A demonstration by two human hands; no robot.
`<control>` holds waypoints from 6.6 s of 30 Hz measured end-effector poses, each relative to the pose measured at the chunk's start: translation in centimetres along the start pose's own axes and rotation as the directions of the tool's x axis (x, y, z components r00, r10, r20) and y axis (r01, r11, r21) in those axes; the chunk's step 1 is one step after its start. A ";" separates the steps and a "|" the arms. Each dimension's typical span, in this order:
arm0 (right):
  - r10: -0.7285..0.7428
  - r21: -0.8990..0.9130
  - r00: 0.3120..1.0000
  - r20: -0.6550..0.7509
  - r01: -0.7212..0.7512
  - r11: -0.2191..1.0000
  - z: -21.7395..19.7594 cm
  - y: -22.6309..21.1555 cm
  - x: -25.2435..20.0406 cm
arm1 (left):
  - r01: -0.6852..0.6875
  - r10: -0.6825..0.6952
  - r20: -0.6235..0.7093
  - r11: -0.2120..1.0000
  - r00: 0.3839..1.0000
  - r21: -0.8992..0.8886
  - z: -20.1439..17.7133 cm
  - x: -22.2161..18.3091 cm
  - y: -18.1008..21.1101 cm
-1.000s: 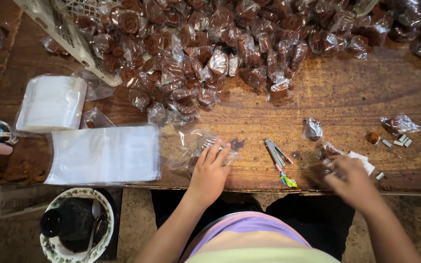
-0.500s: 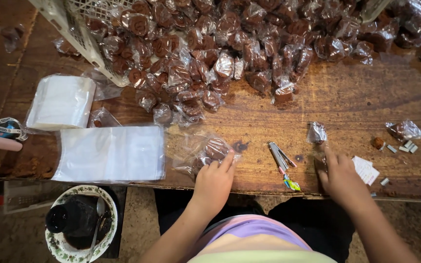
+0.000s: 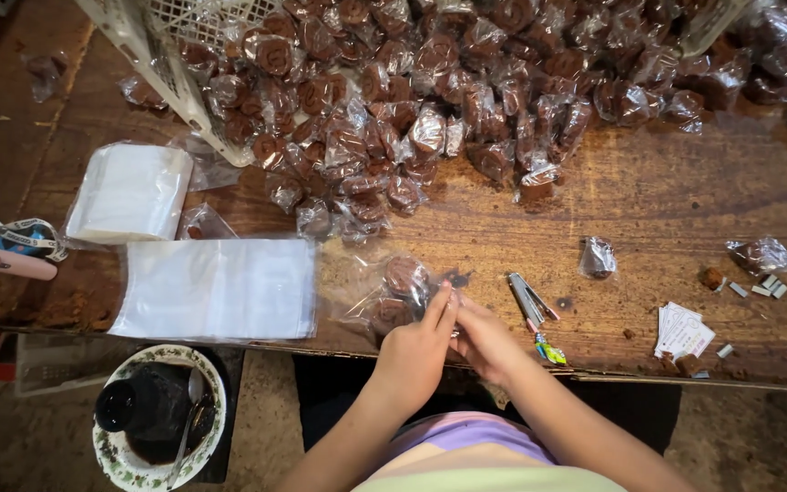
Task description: Packing individually wrapped small cakes into larger plastic bags and sealing them with a stapler.
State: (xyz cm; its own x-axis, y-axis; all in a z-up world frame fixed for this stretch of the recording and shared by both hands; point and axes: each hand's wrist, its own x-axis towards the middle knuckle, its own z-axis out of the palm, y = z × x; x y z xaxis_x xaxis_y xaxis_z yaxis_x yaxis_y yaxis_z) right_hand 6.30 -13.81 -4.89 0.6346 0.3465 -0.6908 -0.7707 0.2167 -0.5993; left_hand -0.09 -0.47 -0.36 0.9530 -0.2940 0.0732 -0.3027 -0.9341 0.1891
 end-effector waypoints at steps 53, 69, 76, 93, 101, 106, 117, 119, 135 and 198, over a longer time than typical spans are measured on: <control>-0.301 -0.768 0.719 0.626 0.502 -0.398 2.4 -1.6 -1.3 | 0.039 -0.058 -0.102 0.984 0.993 -0.176 3.7 3.0 -7.6; -0.482 -0.894 0.774 0.410 0.237 -0.379 4.4 -1.3 -0.2 | 0.098 -0.119 -0.174 0.987 0.978 -0.126 4.9 2.9 -7.4; -0.387 -0.905 0.821 0.420 0.345 -0.250 2.9 -2.0 -0.7 | 0.106 -0.128 -0.197 0.987 0.972 -0.120 4.8 3.3 -7.5; -0.278 -0.725 0.687 0.671 0.529 -0.441 -0.8 -0.1 1.7 | 0.159 -0.167 -0.091 0.983 0.982 -0.086 3.5 3.5 -6.8; -0.340 -0.698 0.632 0.696 0.706 -0.116 1.9 -2.2 -0.4 | 0.298 -0.214 0.209 0.627 0.954 -0.720 -4.5 3.3 -8.2; -0.371 -0.666 0.587 0.720 0.735 -0.129 -3.5 4.7 9.0 | 0.339 -0.404 0.093 0.596 0.910 -0.728 -4.3 4.6 -9.7; -0.384 -0.878 0.853 0.353 0.160 -0.450 3.0 -3.8 -1.7 | 0.101 -0.104 -0.165 0.995 0.981 -0.024 4.8 3.9 -7.9; -0.319 -0.848 0.847 0.425 0.249 -0.468 0.0 -3.0 0.3 | 0.112 -0.114 -0.160 0.994 0.981 -0.017 5.2 4.2 -7.7; -0.440 -0.992 0.895 0.069 0.014 -0.128 2.5 -22.3 0.4 | 0.261 -0.269 0.292 0.963 0.918 0.067 0.7 5.3 -5.9; -0.042 -0.483 0.977 0.207 0.140 0.864 -15.6 -9.3 -0.5 | 0.028 -0.022 -0.354 1.000 0.935 0.012 -1.5 3.7 2.7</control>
State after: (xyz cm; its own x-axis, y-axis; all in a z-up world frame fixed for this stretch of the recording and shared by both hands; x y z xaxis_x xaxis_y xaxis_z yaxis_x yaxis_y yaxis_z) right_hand 14.03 -30.20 -5.26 0.6409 0.5188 -0.5658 -0.5491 -0.2053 -0.8101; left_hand 2.64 -3.80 1.89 0.8932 -0.1820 0.4112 -0.2752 -0.9444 0.1796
